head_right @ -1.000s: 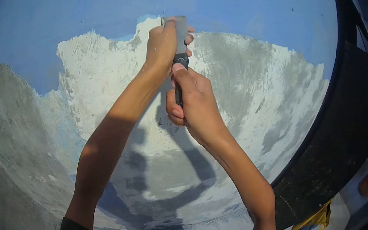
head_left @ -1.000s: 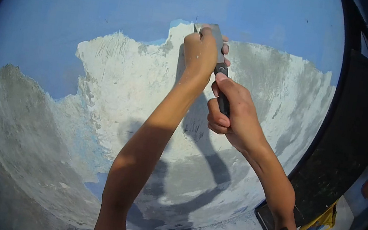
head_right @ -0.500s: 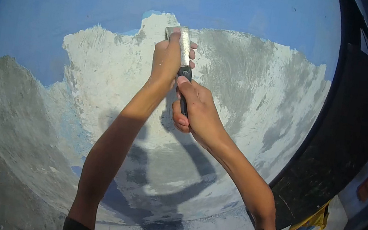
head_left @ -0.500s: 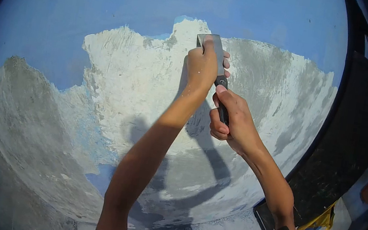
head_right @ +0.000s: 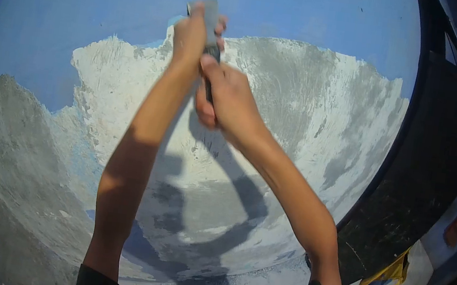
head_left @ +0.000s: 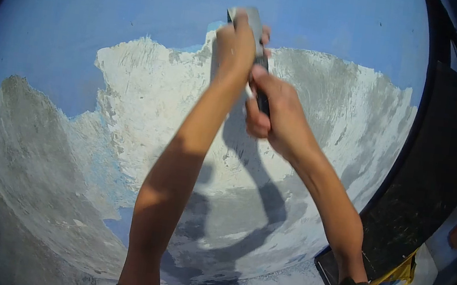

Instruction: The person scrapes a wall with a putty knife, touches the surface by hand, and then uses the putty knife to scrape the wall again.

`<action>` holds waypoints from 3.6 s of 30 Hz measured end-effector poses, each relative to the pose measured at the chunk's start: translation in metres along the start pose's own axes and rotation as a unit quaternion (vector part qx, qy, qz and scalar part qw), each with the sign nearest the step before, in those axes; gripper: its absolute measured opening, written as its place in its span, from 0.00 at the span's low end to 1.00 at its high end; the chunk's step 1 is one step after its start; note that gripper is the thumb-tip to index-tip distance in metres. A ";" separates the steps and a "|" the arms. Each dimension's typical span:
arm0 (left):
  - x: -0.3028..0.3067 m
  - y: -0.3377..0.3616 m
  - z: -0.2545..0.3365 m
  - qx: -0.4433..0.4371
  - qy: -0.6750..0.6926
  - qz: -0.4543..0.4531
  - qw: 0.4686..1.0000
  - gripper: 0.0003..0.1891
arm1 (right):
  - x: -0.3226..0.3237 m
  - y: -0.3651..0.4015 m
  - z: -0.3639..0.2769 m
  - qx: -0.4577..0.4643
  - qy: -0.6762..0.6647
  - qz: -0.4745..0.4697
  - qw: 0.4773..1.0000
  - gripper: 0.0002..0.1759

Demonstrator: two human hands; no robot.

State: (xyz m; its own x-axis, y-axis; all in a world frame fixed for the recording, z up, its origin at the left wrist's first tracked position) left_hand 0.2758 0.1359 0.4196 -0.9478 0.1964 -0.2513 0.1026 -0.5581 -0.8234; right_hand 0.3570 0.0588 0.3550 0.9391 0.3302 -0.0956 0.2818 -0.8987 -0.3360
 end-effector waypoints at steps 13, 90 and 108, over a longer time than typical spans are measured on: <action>0.003 0.011 -0.002 0.036 0.055 0.026 0.998 0.27 | -0.013 0.027 -0.005 -0.064 -0.037 -0.010 0.997 0.19; 0.058 0.030 0.007 -0.079 -0.165 0.047 0.982 0.23 | -0.039 0.019 0.030 -0.044 0.015 -0.024 0.999 0.20; 0.070 0.048 -0.013 -0.088 -0.152 0.064 0.982 0.21 | -0.042 0.026 0.049 -0.063 0.016 -0.014 0.998 0.20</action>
State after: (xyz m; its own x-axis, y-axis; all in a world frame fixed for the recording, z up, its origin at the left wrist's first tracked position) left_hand 0.2183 0.1333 0.3557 -0.9675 -0.1316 -0.2161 0.2516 -0.4090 -0.8772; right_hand 0.3152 0.0363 0.3043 0.9360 0.3475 -0.0571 0.3279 -0.9192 -0.2183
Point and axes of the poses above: each hand's wrist, its own y-axis away from the middle knuckle, its own x-axis out of the back of the hand, z = x × y, the point moved 4 cm from there along -y, towards the middle knuckle, and after that the axes turned 14 degrees about -x, right-handed, at the moved point
